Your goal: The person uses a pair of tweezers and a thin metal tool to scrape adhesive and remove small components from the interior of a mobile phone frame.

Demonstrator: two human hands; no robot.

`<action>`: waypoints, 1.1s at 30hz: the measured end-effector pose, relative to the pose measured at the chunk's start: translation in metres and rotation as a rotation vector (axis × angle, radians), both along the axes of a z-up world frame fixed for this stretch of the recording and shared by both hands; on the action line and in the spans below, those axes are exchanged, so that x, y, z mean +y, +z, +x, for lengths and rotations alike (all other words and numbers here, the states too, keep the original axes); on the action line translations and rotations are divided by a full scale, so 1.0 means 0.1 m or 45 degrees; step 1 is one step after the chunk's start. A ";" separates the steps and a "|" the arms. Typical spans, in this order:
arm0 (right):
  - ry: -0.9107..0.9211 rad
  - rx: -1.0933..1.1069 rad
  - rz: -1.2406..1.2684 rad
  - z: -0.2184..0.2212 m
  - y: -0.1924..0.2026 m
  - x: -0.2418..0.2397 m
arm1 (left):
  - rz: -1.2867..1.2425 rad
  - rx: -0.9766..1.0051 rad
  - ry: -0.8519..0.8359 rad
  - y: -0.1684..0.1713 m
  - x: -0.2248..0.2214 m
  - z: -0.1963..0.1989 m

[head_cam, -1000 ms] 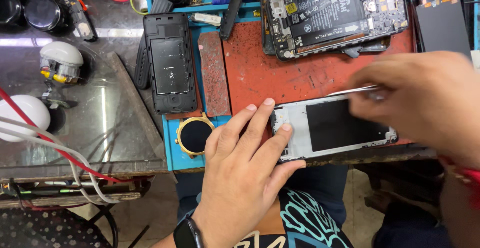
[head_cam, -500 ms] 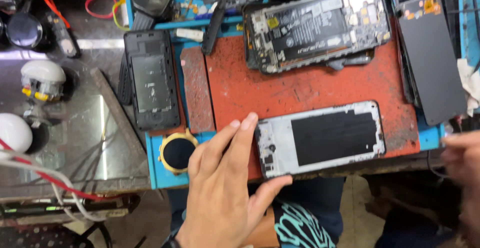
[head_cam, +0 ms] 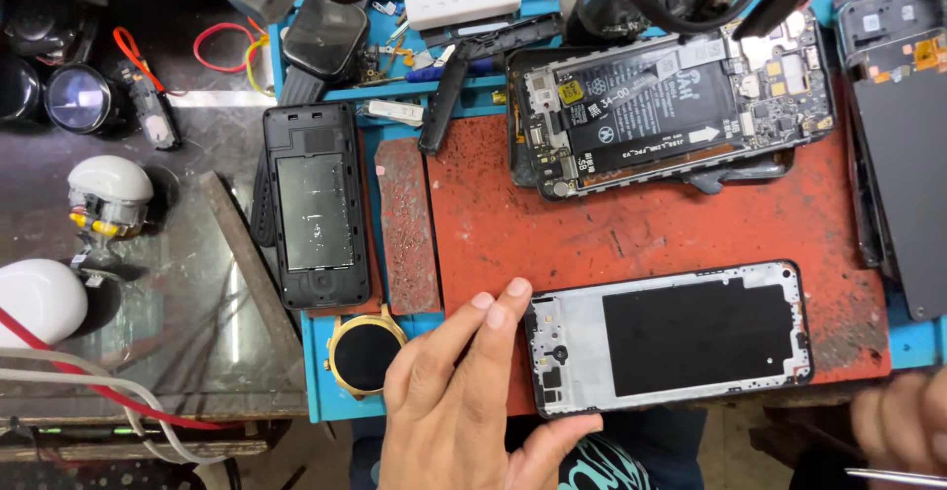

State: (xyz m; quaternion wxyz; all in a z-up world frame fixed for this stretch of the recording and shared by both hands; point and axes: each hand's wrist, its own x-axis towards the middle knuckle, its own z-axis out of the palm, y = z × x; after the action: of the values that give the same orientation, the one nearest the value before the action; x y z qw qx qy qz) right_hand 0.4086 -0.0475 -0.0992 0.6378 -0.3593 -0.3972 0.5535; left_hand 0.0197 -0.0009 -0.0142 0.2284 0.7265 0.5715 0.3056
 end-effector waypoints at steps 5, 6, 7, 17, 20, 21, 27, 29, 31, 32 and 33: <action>-0.016 -0.319 -0.006 -0.75 0.35 0.21 | 0.007 -0.016 -0.036 -0.03 0.00 -0.02; -0.028 -0.448 -0.015 -0.89 0.42 0.24 | 0.026 -0.010 -0.037 -0.03 0.00 -0.02; -0.042 -0.589 -0.024 -1.01 0.52 0.25 | 0.045 -0.006 -0.041 -0.04 0.00 -0.03; -0.123 -1.283 -0.018 -1.49 0.99 0.43 | 0.185 -0.028 -0.135 -0.02 0.02 -0.10; -0.244 -0.995 -0.052 -1.48 1.01 0.42 | 0.171 -0.025 -0.143 0.00 0.02 -0.11; -0.253 -0.905 -0.051 -1.49 1.01 0.40 | 0.181 -0.021 -0.142 0.00 0.02 -0.11; 0.048 -0.948 0.076 -1.71 1.04 0.30 | 0.187 -0.033 -0.153 -0.01 0.00 -0.14; 0.122 -1.152 0.145 -1.79 1.06 0.29 | 0.192 -0.020 -0.158 -0.01 -0.01 -0.16; 0.243 -1.239 0.208 -1.79 1.07 0.34 | 0.176 -0.030 -0.147 -0.01 -0.02 -0.15; 0.302 -1.282 0.240 -1.78 1.06 0.36 | 0.170 -0.036 -0.143 -0.01 -0.03 -0.15; 0.324 -1.274 0.282 -1.77 1.05 0.39 | 0.172 -0.035 -0.140 -0.01 -0.03 -0.15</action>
State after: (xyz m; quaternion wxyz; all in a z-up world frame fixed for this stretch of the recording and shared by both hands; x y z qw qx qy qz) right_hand 0.2316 -0.0081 0.0053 0.3320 -0.4589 -0.7498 0.3421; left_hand 0.0045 -0.0038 -0.0149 0.2031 0.7663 0.5057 0.3403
